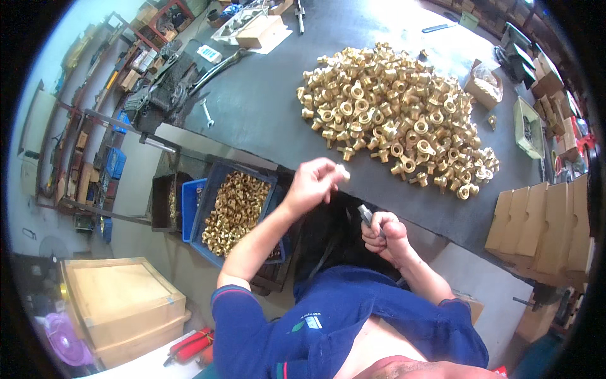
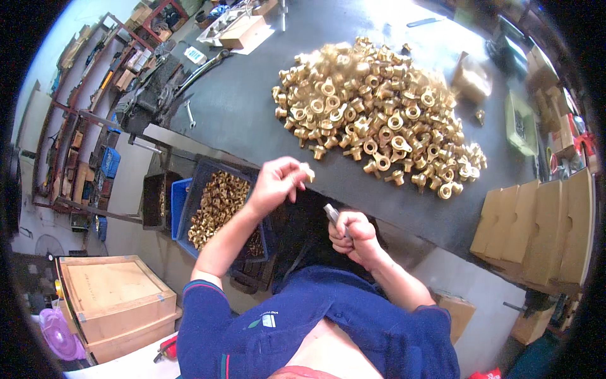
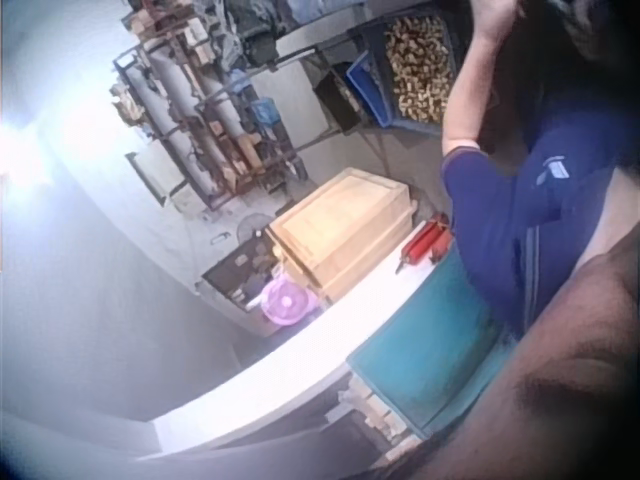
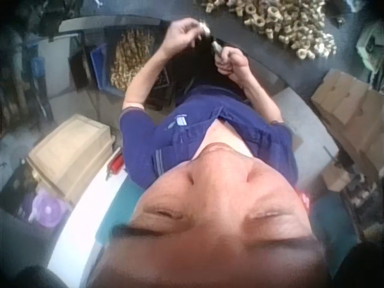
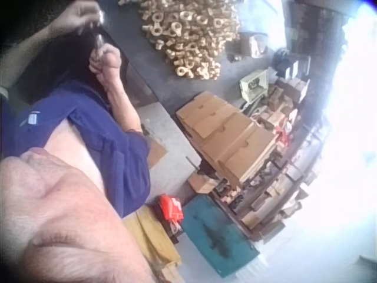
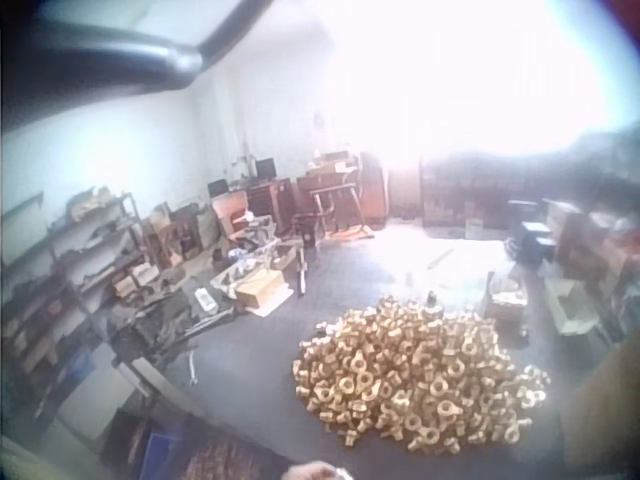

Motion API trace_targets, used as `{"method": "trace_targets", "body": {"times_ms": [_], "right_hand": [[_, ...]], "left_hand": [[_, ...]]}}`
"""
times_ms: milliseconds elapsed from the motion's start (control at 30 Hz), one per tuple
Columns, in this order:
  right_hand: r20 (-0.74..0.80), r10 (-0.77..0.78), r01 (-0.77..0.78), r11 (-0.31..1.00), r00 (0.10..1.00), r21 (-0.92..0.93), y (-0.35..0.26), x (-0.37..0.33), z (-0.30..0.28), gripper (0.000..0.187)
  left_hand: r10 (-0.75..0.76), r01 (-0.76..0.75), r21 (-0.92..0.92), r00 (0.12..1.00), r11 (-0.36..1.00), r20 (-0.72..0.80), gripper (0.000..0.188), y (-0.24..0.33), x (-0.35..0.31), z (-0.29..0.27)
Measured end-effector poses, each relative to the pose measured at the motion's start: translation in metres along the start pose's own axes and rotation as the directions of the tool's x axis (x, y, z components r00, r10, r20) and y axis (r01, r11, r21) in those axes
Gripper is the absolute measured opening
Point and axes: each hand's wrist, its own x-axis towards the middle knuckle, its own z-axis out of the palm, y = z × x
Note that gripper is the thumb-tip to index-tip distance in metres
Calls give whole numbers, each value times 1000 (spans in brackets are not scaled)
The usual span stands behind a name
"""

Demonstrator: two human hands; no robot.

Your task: The person repeatedly picks brass fittings from a blue bin, inserts a metal rod into each fitting, and places the assembled unit on the table. The person continues this one-at-a-time assembly process throughout the clip.

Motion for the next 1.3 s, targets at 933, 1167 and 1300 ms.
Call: {"method": "trace_targets", "body": {"times_ms": [933,1167,1300], "right_hand": [[-227,-67,-15,939,972,-344,22,-15,1,10],[-241,23,-127,894,970,-429,35,11,8,8],[-262,16,-147,861,965,-487,43,27,15,6]], "left_hand": [[124,-57,112,576,992,-808,36,-103,-78,-247],[-374,600,-95,360,794,-855,34,-286,-254,-312],[-250,719,72,330,691,-910,28,-293,-228,-296]]}}
